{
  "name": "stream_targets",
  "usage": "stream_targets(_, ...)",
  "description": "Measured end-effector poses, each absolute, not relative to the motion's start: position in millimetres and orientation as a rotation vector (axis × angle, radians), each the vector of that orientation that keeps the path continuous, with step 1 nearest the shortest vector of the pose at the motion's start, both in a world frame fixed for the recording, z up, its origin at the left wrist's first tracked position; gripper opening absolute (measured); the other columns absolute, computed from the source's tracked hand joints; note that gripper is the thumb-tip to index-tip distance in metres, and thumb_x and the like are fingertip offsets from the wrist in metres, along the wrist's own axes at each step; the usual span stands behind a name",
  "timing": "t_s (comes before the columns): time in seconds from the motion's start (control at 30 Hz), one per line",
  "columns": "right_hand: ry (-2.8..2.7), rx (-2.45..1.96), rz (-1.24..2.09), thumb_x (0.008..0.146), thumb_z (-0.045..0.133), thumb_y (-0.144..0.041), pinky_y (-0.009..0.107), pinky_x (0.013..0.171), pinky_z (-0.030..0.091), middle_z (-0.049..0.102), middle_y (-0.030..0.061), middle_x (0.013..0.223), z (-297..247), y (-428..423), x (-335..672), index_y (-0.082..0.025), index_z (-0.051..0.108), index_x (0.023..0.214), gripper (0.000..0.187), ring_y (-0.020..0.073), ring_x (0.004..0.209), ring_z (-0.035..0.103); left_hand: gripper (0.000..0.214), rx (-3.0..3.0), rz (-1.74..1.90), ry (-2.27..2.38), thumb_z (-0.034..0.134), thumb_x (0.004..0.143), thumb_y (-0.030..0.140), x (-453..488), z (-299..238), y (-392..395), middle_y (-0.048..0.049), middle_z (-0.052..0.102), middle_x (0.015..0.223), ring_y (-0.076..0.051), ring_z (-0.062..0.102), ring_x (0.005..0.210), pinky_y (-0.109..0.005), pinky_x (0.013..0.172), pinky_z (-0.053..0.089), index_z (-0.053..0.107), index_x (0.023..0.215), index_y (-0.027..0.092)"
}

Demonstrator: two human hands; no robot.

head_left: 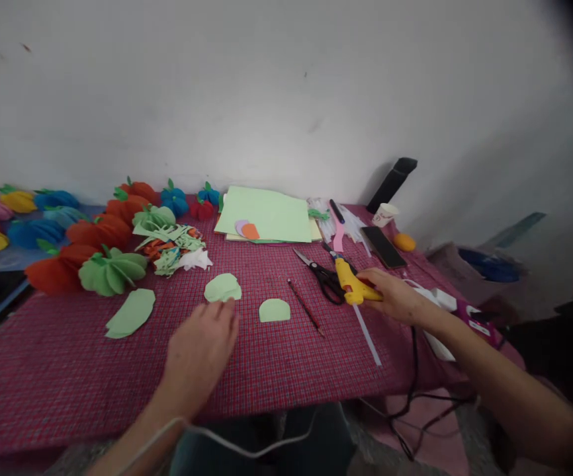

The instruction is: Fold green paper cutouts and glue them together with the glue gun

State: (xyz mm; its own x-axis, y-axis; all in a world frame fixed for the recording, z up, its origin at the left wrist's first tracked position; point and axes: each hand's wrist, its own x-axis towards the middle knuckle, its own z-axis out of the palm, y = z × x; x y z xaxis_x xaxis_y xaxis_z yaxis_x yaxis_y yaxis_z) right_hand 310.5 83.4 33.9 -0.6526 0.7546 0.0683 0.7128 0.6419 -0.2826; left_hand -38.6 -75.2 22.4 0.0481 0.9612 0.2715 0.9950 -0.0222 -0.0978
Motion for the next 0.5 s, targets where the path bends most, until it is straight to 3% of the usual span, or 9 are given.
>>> stream_targets(0.07, -2.691, -1.219, 0.365, 0.071, 0.063, -0.032, 0.035, 0.080, 0.046, 0.061, 0.0102, 0.102, 26, 89, 321, -0.017, 0.057, 0.109, 0.041, 0.0232, 0.090, 0.058, 0.038, -2.032, -0.138, -2.019, 0.035, 0.091, 0.029, -62, 28, -67, -0.0130, 0.065, 0.098, -0.026, 0.057, 0.092, -0.039, 0.082, 0.044, 0.059, 0.113, 0.010)
stream_targets(0.3, -2.738, -1.279, 0.321, 0.075, 0.059, -0.035, 0.035, 0.079, 0.047, 0.061, 0.0117, 0.101, 5, 94, 329, -0.015, 0.059, 0.108, 0.039, 0.0240, 0.089, 0.059, 0.031, -1.995, -0.126, -2.188, 0.042, 0.086, 0.035, -89, 27, -41, -0.0110, 0.064, 0.100, -0.028, 0.055, 0.096, -0.039, 0.079, 0.042, 0.063, 0.101, 0.017)
stream_targets(0.5, -2.816, -1.249, 0.131, 0.066, 0.066, -0.035, 0.045, 0.097, 0.041, 0.049, 0.0227, 0.128, -3, 96, 343, -0.007, 0.052, 0.123, 0.065, 0.0333, 0.115, 0.050, 0.032, -2.010, -0.135, -2.211, 0.042, 0.086, 0.036, -87, 12, -24, -0.0115, 0.065, 0.100, -0.029, 0.054, 0.096, -0.041, 0.078, 0.039, 0.063, 0.101, 0.017)
